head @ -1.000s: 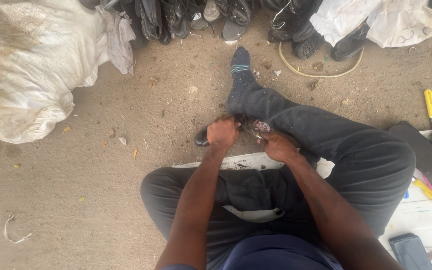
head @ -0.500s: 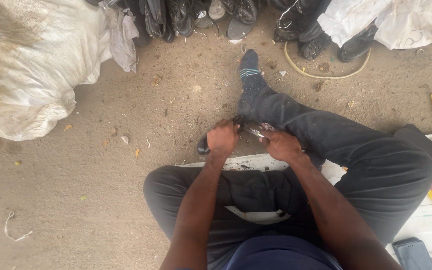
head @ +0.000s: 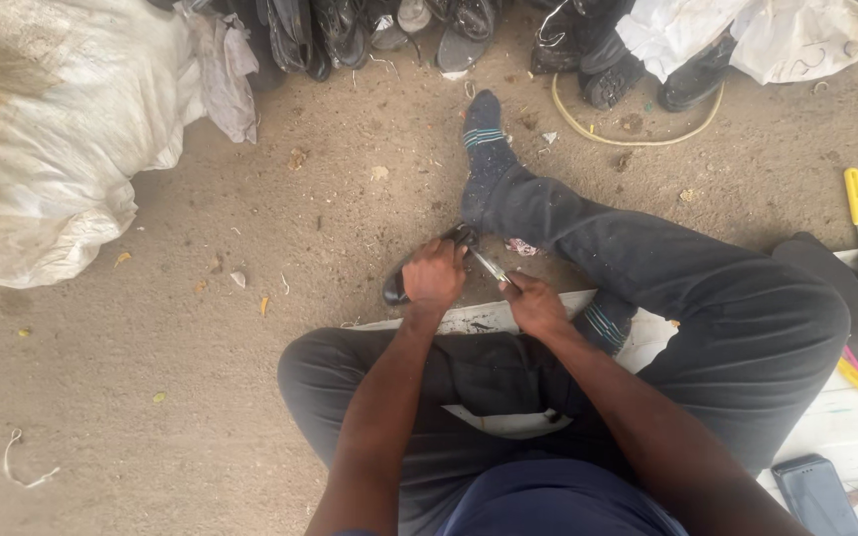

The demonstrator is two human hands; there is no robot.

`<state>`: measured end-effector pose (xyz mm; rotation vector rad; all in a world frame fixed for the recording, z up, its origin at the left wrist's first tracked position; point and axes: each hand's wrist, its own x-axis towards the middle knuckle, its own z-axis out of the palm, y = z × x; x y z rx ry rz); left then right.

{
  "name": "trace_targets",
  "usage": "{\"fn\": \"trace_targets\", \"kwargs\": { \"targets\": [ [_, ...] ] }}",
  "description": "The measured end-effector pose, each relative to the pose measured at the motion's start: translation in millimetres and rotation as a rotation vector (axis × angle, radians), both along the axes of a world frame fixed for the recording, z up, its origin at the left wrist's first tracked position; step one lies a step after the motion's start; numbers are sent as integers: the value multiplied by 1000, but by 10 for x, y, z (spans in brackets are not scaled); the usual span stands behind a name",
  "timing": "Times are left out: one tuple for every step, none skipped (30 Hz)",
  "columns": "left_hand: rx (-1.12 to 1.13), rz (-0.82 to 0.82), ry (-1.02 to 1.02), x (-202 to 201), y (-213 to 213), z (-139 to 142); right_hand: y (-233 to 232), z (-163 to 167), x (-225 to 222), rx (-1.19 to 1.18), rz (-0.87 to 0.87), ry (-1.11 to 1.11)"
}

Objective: The person sits on the ground and uses a knife to scrape and clean the soles and edges of several black shoes. They handle the shoes one by one, picking them up from a pile, working on them, and placing them back down.

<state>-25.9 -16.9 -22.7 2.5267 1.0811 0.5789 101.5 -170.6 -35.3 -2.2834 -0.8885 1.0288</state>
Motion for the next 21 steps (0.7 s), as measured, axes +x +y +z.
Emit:
{"fn": "trace_targets", "kwargs": {
  "targets": [
    [11,-6,-27,-12,-5,-12,49,30,-41,32,-17,8],
    [27,-17,-54,-17,-10,-25,75,70,-56,11,-18,51],
    [29,-8,-47,-15,0,-37,104,114,-60,-12,-19,90],
    [23,4,-41,-12,0,-48,114,158,-62,-44,-17,127],
    [12,15,-30,-1,8,-57,110,200,-58,-84,-14,148],
    [10,22,-20,5,15,-64,109,234,-66,-124,-10,176],
    [16,29,-16,17,22,-68,106,261,-71,-156,-6,197],
    [27,35,-23,24,28,-68,99,279,-91,-57,-23,176],
    [25,41,-28,31,30,-67,99,287,-117,37,-40,152],
    [15,50,-20,34,31,-63,96,290,-151,122,-55,139],
    [4,56,-2,30,27,-59,101,285,-196,108,-68,142],
    [9,55,-11,27,21,-54,118,275,-237,99,-84,140],
    [14,58,-22,22,18,-49,123,266,-278,90,-95,137],
    [20,62,-29,15,10,-46,129,256,-315,83,-86,140],
    [9,73,-34,12,13,-42,134,248,-346,76,-84,144],
    [-6,91,-44,7,7,-42,131,241,-375,65,-76,143],
    [-6,113,-69,9,16,-42,146,235,-389,102,-51,108],
    [6,102,-88,8,19,-42,147,231,-405,140,-32,73],
    [4,98,-94,13,27,-44,157,227,-412,162,-9,49],
    [-1,90,-93,12,33,-45,162,225,-423,130,-45,126],
    [-12,88,-86,17,39,-47,172,222,-429,104,-89,198]
  ]
}}
